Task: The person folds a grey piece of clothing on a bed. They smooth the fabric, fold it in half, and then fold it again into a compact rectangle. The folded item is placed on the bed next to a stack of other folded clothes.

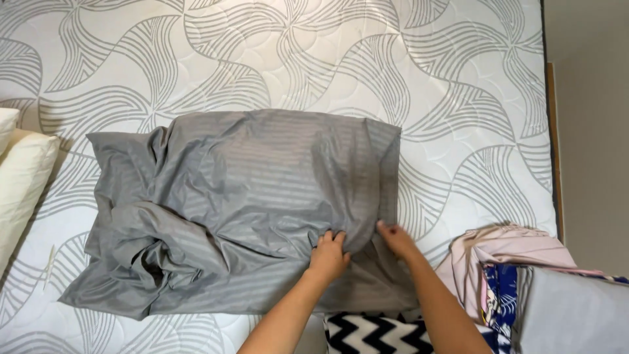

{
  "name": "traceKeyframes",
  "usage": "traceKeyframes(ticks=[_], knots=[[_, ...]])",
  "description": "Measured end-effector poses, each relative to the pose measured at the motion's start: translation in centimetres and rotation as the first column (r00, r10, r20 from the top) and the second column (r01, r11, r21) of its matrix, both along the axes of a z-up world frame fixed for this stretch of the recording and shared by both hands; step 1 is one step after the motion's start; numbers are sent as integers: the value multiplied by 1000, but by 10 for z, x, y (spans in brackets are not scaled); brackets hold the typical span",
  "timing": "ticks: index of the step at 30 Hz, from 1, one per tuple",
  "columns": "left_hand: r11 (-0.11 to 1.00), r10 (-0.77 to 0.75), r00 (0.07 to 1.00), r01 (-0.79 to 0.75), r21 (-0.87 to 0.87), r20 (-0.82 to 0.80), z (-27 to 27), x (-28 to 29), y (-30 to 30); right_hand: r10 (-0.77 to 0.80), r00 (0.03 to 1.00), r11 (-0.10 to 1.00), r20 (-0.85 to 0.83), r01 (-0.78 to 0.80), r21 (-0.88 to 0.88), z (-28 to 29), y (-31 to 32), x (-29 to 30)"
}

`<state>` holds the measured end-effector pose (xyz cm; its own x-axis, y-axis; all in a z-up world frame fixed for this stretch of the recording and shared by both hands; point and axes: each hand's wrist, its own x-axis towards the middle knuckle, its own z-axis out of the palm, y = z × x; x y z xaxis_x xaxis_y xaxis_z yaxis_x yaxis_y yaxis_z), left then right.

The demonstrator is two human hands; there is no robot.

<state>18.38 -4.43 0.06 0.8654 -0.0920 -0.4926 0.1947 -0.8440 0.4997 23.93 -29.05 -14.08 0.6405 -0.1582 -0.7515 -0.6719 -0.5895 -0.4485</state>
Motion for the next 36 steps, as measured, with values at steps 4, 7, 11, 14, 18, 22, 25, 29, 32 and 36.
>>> traceKeyframes(ticks=[4,7,11,14,18,22,25,29,32,36], knots=[[997,-5,999,8,80,-44,-93,-43,-1,208,978,971,-3,-206,120,-9,5,-50],[995,92,987,-85,-59,132,-127,-58,6,-25,997,958,-66,43,284,9,5,-64],[812,-11,1000,19,-583,17,-68,-72,2,-104,977,995,186,101,25,24,1,-98],[802,-71,997,72,-593,26,-84,-101,13,133,869,979,477,-40,-200,67,20,-114],[949,289,854,-196,-247,434,-73,-121,62,490,457,866,742,-354,-354,117,77,-128],[951,198,832,-292,106,519,-21,-103,147,618,446,772,647,-502,-391,104,130,-143],[903,262,888,-364,229,379,-45,-103,205,796,349,590,494,-630,-505,85,143,-149],[962,173,970,-204,181,171,-118,-110,260,809,583,540,66,-695,-474,26,116,-141],[985,125,978,-101,-143,169,-117,-154,292,795,514,278,-321,-780,-561,47,147,-133],[868,381,918,-313,-386,109,-86,-209,340,642,512,50,-571,-771,-635,76,245,-114]])
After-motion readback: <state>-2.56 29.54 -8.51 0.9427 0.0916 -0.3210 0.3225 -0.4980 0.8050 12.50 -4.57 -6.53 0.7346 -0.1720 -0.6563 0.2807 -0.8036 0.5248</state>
